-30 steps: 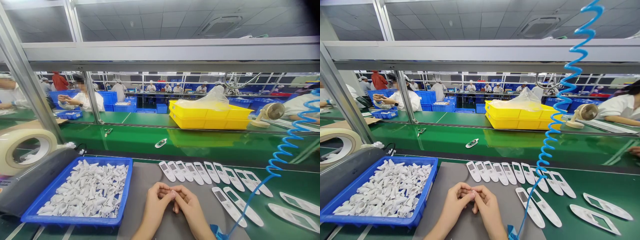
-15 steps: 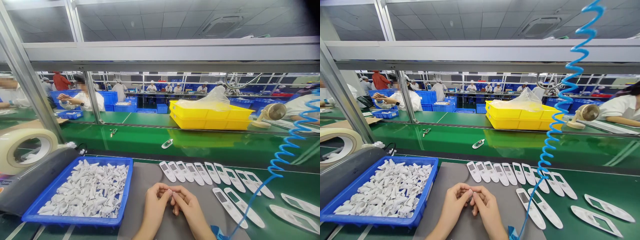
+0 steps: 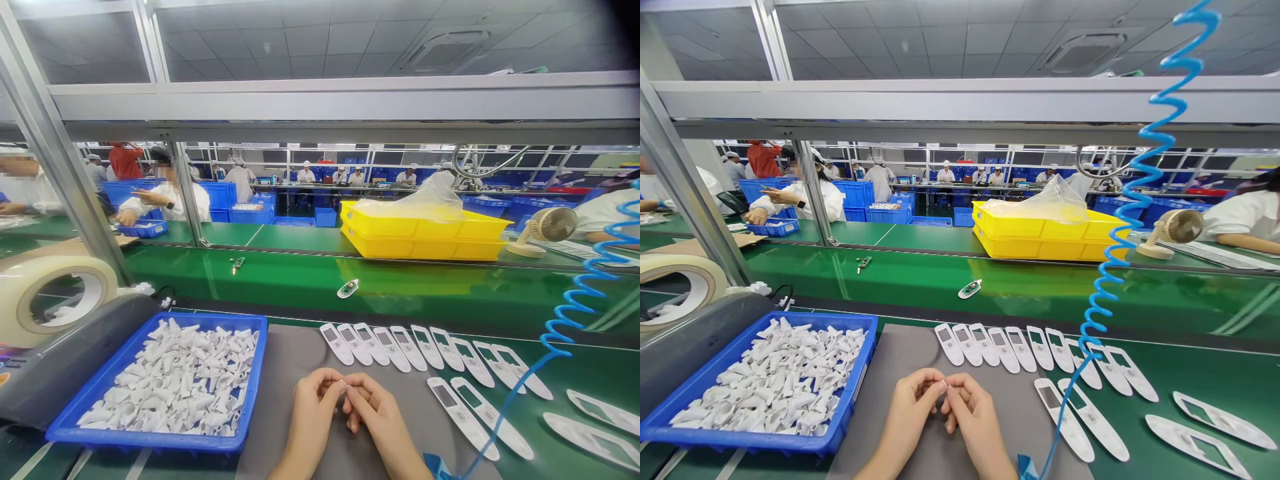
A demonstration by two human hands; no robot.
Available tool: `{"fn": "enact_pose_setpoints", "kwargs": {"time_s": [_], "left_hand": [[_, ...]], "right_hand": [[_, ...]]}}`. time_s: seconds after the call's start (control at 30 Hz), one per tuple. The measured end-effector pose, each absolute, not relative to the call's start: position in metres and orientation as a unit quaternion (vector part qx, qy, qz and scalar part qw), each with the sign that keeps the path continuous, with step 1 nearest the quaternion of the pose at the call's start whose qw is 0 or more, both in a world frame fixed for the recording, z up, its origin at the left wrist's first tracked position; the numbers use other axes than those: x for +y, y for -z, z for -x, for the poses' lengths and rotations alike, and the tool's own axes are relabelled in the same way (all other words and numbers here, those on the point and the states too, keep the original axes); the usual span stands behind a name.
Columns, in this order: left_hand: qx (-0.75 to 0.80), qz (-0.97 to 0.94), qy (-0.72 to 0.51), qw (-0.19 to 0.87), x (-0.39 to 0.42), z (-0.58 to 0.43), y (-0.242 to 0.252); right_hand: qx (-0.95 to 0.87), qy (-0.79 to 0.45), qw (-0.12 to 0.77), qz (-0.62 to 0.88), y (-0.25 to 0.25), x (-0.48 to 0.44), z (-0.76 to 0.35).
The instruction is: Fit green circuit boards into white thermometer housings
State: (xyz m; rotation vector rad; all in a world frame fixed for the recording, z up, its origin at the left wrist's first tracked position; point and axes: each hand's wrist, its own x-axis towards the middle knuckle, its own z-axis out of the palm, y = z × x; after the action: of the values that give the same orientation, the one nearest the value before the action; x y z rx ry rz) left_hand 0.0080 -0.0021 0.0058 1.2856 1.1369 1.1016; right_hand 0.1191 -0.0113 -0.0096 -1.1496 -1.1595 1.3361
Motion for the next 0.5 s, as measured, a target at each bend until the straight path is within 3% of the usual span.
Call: {"fn": "enact_pose_setpoints", "kwargs": {"time_s": [0.33, 0.5], "left_hand": [[0.489, -0.552, -0.454, 0.501, -0.014, -0.007, -0.014], [0.533, -0.621, -0.442, 0.367, -0.054, 0.015, -0.045]], "right_hand": [[-0.512, -0.528, 0.453, 0.504, 0.017, -0.012, -0.124], [-0.525, -0.506, 0.413, 0.545, 0.021, -0.010, -0.130]]}}
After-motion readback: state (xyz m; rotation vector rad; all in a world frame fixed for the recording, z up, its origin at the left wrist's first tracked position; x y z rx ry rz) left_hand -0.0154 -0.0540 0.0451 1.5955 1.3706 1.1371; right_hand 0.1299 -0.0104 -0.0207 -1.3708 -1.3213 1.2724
